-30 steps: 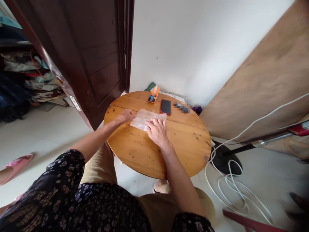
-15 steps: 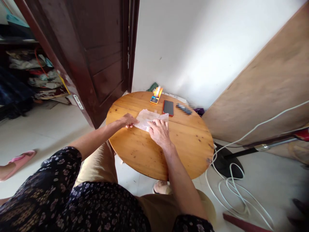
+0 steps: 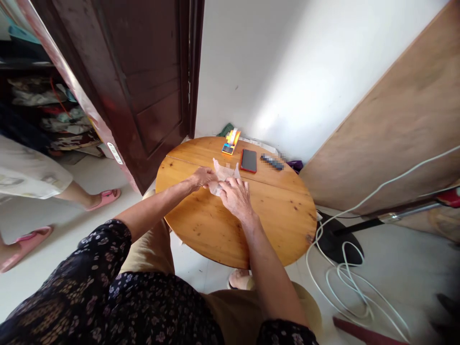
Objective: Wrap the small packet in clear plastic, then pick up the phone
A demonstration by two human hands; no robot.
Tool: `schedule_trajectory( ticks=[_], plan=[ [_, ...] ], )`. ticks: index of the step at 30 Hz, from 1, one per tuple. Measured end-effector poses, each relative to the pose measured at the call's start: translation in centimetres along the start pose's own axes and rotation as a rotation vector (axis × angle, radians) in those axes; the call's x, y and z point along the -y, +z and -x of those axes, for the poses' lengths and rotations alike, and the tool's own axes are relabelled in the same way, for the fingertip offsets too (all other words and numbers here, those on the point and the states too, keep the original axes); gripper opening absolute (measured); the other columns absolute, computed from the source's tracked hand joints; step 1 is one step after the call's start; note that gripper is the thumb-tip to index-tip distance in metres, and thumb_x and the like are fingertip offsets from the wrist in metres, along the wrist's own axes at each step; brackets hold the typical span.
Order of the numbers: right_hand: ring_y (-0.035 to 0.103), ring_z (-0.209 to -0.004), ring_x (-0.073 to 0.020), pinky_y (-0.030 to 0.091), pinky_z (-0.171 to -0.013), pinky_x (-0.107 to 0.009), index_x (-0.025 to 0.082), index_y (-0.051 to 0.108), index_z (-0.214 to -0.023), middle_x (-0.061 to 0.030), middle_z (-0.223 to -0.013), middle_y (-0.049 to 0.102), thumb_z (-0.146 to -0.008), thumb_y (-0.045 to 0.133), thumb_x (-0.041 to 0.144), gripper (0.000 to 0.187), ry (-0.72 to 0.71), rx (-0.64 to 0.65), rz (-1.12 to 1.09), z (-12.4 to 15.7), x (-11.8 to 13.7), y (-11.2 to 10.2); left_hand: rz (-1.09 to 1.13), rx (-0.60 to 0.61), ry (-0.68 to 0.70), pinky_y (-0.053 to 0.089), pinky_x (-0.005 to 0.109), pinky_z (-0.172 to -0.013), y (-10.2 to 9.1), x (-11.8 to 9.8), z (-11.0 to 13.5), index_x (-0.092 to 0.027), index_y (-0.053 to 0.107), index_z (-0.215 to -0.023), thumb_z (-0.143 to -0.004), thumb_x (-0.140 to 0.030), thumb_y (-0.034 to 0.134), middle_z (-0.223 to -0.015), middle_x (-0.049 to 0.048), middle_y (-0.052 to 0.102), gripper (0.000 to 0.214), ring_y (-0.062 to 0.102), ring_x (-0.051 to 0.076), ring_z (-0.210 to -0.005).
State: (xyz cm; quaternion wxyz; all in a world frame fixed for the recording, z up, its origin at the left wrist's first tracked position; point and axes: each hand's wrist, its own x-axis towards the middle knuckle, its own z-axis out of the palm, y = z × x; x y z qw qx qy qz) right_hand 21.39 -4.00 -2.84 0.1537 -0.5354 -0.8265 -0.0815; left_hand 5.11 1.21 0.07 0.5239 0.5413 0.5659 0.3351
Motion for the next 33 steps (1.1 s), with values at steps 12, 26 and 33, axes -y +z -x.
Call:
schedule_trajectory(
  ticks=[12,26,33],
  plan=[
    [0.056,-0.117,-0.0324,0.035,-0.091,-0.041,0.012,0.048,-0.143,-0.0177,-0.129,0.067,-0.086,0.057,0.022,0.059,0.099,-0.026,-0.136,-0.3,-0.6,0.4,-0.124,0.179,0.085,0.045,0.019,-0.053,1.6,-1.0,0.7,-0.013,0.063,-0.063,-0.077,-0.011,0.06,-0.052,-0.0036,0.055,0.015,0.052,0.008,-0.048],
    [0.064,-0.113,-0.0266,0.045,-0.101,-0.042,0.018,0.057,-0.136,-0.0099,-0.124,0.071,-0.074,0.051,0.011,0.062,0.187,-0.058,-0.4,-0.1,-3.7,0.4,-0.736,-0.073,0.748,0.051,0.034,-0.1,3.0,3.7,-0.1,-0.02,0.073,-0.085,-0.081,-0.014,0.063,-0.112,0.0083,0.072,0.012,0.066,0.021,-0.107],
    [0.061,-0.119,-0.0309,0.048,-0.1,-0.043,0.015,0.062,-0.131,-0.0161,-0.129,0.065,-0.085,0.056,0.031,0.049,0.589,-0.085,-0.271,0.5,-6.0,0.6,-0.633,-0.054,0.907,0.05,0.039,-0.108,3.5,6.4,-0.8,-0.017,0.069,-0.107,-0.089,-0.018,0.057,-0.125,0.0125,0.07,0.022,0.063,0.023,-0.12]
  ],
)
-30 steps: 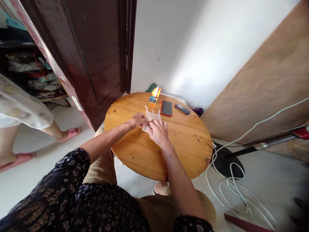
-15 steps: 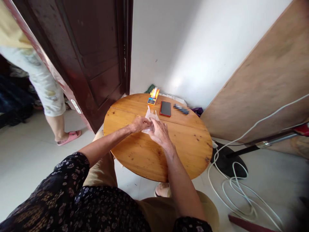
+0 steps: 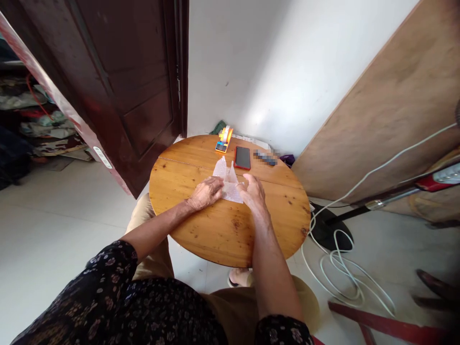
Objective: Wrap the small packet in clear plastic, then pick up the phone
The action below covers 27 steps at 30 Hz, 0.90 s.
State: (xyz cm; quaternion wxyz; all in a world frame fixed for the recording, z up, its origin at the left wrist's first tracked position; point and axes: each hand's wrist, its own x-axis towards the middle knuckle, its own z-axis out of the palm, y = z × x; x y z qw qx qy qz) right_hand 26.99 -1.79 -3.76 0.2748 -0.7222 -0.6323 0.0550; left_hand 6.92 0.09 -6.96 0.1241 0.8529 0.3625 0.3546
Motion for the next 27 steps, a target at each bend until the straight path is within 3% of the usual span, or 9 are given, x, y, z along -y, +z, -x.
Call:
schedule_trajectory(
  ticks=[5,8,15,20,27],
  plan=[
    [0.068,-0.099,-0.0285,0.051,-0.087,-0.038,0.015,0.058,-0.136,-0.0134,-0.106,0.074,-0.083,0.063,0.045,0.061,0.175,0.155,-0.056,-0.3,-0.8,0.1,-0.026,-0.002,0.065,0.046,0.042,-0.111,0.4,0.4,0.2,-0.016,0.069,-0.116,-0.091,-0.021,0.054,-0.128,0.0136,0.068,0.029,0.061,0.025,-0.123],
    [0.068,-0.09,-0.0242,0.051,-0.08,-0.033,0.016,0.058,-0.135,-0.0103,-0.101,0.075,-0.083,0.063,0.042,0.058,0.167,0.201,-0.098,-0.5,-1.0,0.8,-0.054,0.021,0.072,0.046,0.044,-0.108,0.1,0.1,0.1,-0.015,0.07,-0.116,-0.091,-0.023,0.053,-0.127,0.0144,0.069,0.031,0.058,0.027,-0.122],
    [0.063,-0.079,-0.0162,0.049,-0.072,-0.026,0.021,0.07,-0.105,0.0001,-0.085,0.073,-0.08,0.059,0.03,0.029,0.074,0.149,-0.197,-0.7,-1.3,2.6,-0.118,0.032,0.056,0.045,0.045,-0.102,0.0,-0.5,-0.2,-0.017,0.071,-0.116,-0.09,-0.022,0.05,-0.126,0.0121,0.069,0.034,0.054,0.028,-0.118],
    [0.062,-0.075,-0.0172,0.049,-0.069,-0.026,0.021,0.071,-0.097,0.0001,-0.08,0.072,-0.077,0.059,0.032,0.026,0.158,0.097,-0.226,-0.9,-0.9,2.7,-0.125,0.042,0.064,0.044,0.044,-0.101,0.2,-0.6,-0.3,-0.016,0.071,-0.116,-0.091,-0.023,0.049,-0.126,0.0118,0.069,0.033,0.054,0.027,-0.117],
    [0.059,-0.066,-0.0153,0.045,-0.058,-0.023,0.019,0.069,-0.089,0.0017,-0.07,0.067,-0.07,0.062,0.036,0.027,0.201,0.141,-0.374,0.3,-0.9,1.8,-0.106,0.024,0.052,0.042,0.046,-0.101,0.3,-0.7,-0.4,-0.019,0.072,-0.113,-0.09,-0.023,0.052,-0.125,0.0114,0.069,0.031,0.051,0.028,-0.119]
  ],
)
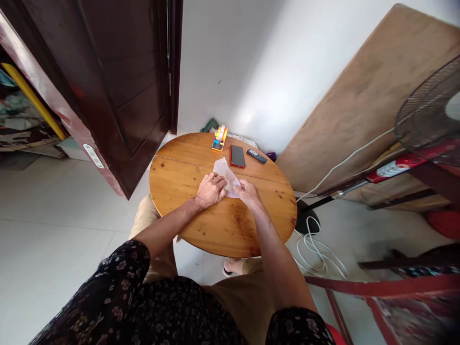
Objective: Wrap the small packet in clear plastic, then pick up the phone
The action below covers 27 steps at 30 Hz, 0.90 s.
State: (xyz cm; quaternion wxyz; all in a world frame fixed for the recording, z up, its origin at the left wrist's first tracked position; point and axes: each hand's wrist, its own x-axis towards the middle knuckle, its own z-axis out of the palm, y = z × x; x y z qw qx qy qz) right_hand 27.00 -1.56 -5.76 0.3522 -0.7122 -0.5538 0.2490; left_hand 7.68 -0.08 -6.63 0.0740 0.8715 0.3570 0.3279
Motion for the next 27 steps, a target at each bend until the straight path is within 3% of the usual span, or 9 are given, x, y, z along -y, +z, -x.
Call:
schedule_trajectory(
  ticks=[7,12,16,23,27],
  plan=[
    [0.054,-0.056,-0.0137,0.042,-0.046,-0.023,0.018,0.066,-0.082,0.0009,-0.064,0.063,-0.065,0.061,0.044,0.031,0.03,-0.079,-0.275,1.8,2.8,0.8,0.012,0.001,-0.003,0.041,0.046,-0.098,-0.1,-0.1,-0.1,-0.019,0.073,-0.113,-0.091,-0.025,0.053,-0.125,0.0101,0.07,0.031,0.051,0.029,-0.117],
    [0.048,-0.047,-0.0109,0.038,-0.04,-0.022,0.018,0.065,-0.077,0.0022,-0.059,0.059,-0.062,0.062,0.044,0.031,0.042,-0.098,-0.329,1.4,4.6,2.0,0.03,0.01,-0.02,0.042,0.044,-0.095,-0.1,-0.2,-0.2,-0.02,0.073,-0.116,-0.091,-0.026,0.052,-0.125,0.008,0.072,0.033,0.051,0.029,-0.114],
    [0.048,-0.046,-0.0099,0.036,-0.038,-0.02,0.018,0.065,-0.076,0.0021,-0.057,0.058,-0.062,0.061,0.045,0.031,0.05,-0.101,-0.299,1.2,5.0,2.1,0.072,0.011,-0.045,0.043,0.044,-0.094,-0.1,-0.2,-0.2,-0.019,0.072,-0.116,-0.089,-0.027,0.054,-0.126,0.0082,0.071,0.033,0.052,0.028,-0.114],
    [0.05,-0.048,-0.0119,0.04,-0.038,-0.021,0.019,0.062,-0.068,0.0019,-0.055,0.057,-0.067,0.06,0.045,0.026,0.073,-0.235,-0.3,1.7,4.6,1.4,0.112,0.015,-0.084,0.044,0.044,-0.095,-0.1,-0.3,-0.2,-0.018,0.07,-0.117,-0.087,-0.027,0.056,-0.126,0.0086,0.071,0.034,0.052,0.029,-0.115],
    [0.046,-0.043,-0.0091,0.037,-0.036,-0.019,0.019,0.06,-0.066,0.0042,-0.05,0.054,-0.068,0.063,0.042,0.023,0.068,-0.221,-0.356,1.6,5.1,1.7,0.112,0.024,-0.081,0.043,0.044,-0.096,-0.2,-0.3,-0.2,-0.02,0.072,-0.111,-0.088,-0.027,0.055,-0.126,0.0076,0.071,0.03,0.053,0.028,-0.115]
  ],
)
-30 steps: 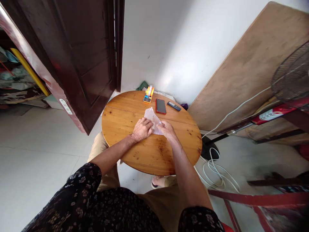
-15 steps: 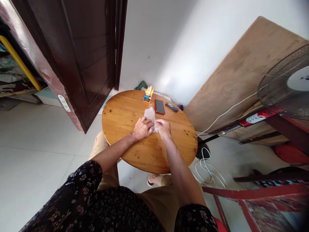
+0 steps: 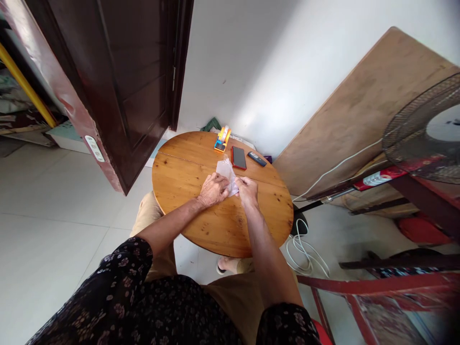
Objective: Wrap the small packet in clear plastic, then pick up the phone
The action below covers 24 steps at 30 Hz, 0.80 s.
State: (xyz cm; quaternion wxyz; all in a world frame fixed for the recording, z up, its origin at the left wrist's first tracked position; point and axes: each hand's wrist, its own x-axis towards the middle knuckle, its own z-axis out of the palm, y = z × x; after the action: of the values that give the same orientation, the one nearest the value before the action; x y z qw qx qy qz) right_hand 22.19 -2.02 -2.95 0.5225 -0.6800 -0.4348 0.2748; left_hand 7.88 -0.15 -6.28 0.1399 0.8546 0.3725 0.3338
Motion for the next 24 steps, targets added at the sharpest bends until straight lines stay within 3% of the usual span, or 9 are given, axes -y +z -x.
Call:
schedule_trajectory(
  ticks=[6,10,13,16,20,24],
  plan=[
    [0.043,-0.038,-0.0074,0.034,-0.036,-0.018,0.019,0.056,-0.058,0.0063,-0.044,0.049,-0.071,0.062,0.032,0.019,-0.009,0.06,0.013,0.1,0.8,1.4,0.07,0.014,-0.024,0.045,0.043,-0.099,-0.3,-0.1,0.0,-0.018,0.069,-0.115,-0.085,-0.027,0.058,-0.122,0.0081,0.072,0.033,0.054,0.028,-0.114],
    [0.047,-0.04,-0.0077,0.035,-0.037,-0.018,0.017,0.063,-0.063,0.0016,-0.054,0.062,-0.074,0.06,0.025,0.014,0.013,0.142,0.069,0.4,1.4,0.8,0.202,-0.026,-0.047,0.047,0.041,-0.101,0.0,0.0,0.1,-0.017,0.068,-0.111,-0.08,-0.025,0.063,-0.113,0.0098,0.072,0.033,0.056,0.027,-0.111],
    [0.053,-0.045,-0.0083,0.038,-0.039,-0.018,0.016,0.07,-0.076,-0.0021,-0.069,0.072,-0.076,0.059,0.019,0.011,0.032,0.243,0.117,0.4,1.6,0.1,0.333,-0.084,-0.152,0.05,0.038,-0.099,0.3,0.2,0.0,-0.017,0.065,-0.116,-0.074,-0.018,0.066,-0.113,0.0092,0.069,0.042,0.059,0.025,-0.109],
    [0.054,-0.049,-0.0085,0.04,-0.042,-0.018,0.016,0.072,-0.085,-0.0018,-0.071,0.071,-0.072,0.06,0.013,0.018,0.035,0.35,0.133,0.3,1.6,-0.5,0.463,-0.128,-0.303,0.053,0.034,-0.09,0.3,0.7,-0.3,-0.017,0.063,-0.118,-0.072,-0.011,0.062,-0.11,0.0074,0.068,0.046,0.062,0.021,-0.099],
    [0.055,-0.053,-0.009,0.041,-0.046,-0.019,0.017,0.072,-0.096,-0.0013,-0.078,0.071,-0.065,0.062,0.01,0.033,0.001,0.485,0.193,-0.2,1.4,-0.7,0.494,-0.207,-0.391,0.052,0.029,-0.084,0.1,1.1,-0.6,-0.018,0.069,-0.097,-0.071,-0.006,0.06,-0.094,0.0029,0.066,0.03,0.061,0.017,-0.089],
    [0.062,-0.067,-0.0148,0.047,-0.059,-0.024,0.019,0.072,-0.093,-0.0011,-0.08,0.071,-0.067,0.064,0.013,0.028,-0.218,0.513,0.456,-0.6,1.5,-0.2,0.528,-0.201,-0.412,0.049,0.024,-0.072,-0.2,0.8,-0.6,-0.018,0.068,-0.079,-0.076,-0.014,0.065,-0.083,0.0,0.062,0.006,0.057,0.012,-0.072]
  ],
)
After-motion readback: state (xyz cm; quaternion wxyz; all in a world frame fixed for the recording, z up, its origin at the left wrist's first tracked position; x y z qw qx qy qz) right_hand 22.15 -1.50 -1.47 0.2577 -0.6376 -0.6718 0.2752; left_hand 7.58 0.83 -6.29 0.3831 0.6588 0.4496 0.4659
